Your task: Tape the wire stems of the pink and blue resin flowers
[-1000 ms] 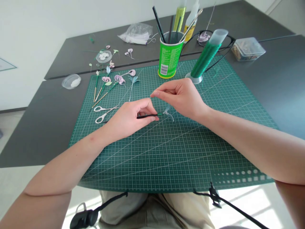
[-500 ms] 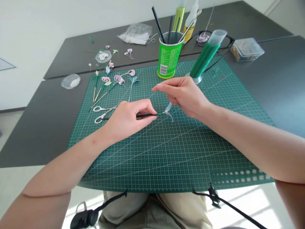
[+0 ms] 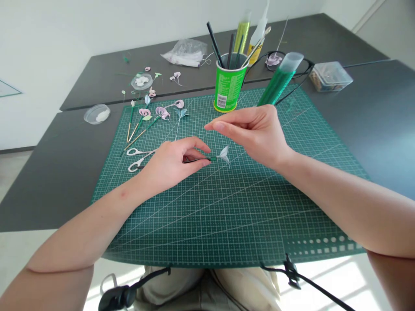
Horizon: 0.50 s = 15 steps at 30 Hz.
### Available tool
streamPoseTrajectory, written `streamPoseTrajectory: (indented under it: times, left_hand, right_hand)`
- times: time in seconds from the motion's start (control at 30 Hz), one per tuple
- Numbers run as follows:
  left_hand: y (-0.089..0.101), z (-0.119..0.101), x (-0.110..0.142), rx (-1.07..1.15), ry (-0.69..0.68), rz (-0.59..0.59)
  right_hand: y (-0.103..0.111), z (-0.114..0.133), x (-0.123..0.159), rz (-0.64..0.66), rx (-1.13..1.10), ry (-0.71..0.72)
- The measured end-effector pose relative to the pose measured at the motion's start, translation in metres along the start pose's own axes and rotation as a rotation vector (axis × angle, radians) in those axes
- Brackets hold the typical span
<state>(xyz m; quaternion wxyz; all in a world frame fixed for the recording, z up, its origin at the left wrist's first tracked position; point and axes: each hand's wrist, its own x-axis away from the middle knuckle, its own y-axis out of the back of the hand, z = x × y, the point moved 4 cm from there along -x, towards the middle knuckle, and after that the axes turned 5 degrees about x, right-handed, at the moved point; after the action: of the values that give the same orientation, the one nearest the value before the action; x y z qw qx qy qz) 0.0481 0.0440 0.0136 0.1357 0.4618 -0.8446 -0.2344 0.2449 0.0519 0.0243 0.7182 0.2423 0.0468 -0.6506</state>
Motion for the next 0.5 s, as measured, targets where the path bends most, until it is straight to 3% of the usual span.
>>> streamPoseTrajectory:
  times: [0.2,0.33,0.5]
  left_hand:
    - [0.0004,-0.0020,-0.0003,0.022,-0.011,0.034]
    - [0.0037,-0.0043,-0.0003,-0.086,-0.081,-0.003]
    - [0.0022,-0.0092,0.0019,-0.143,-0.181,0.042]
  right_hand:
    - [-0.0004,0.0068,0.0023,0.015,0.071,0.023]
    - [-0.0007,0.0014,-0.0002,-0.012,0.078,-0.014]
    - [-0.0010,-0.0008,-0.0020,0.002,0.065,-0.053]
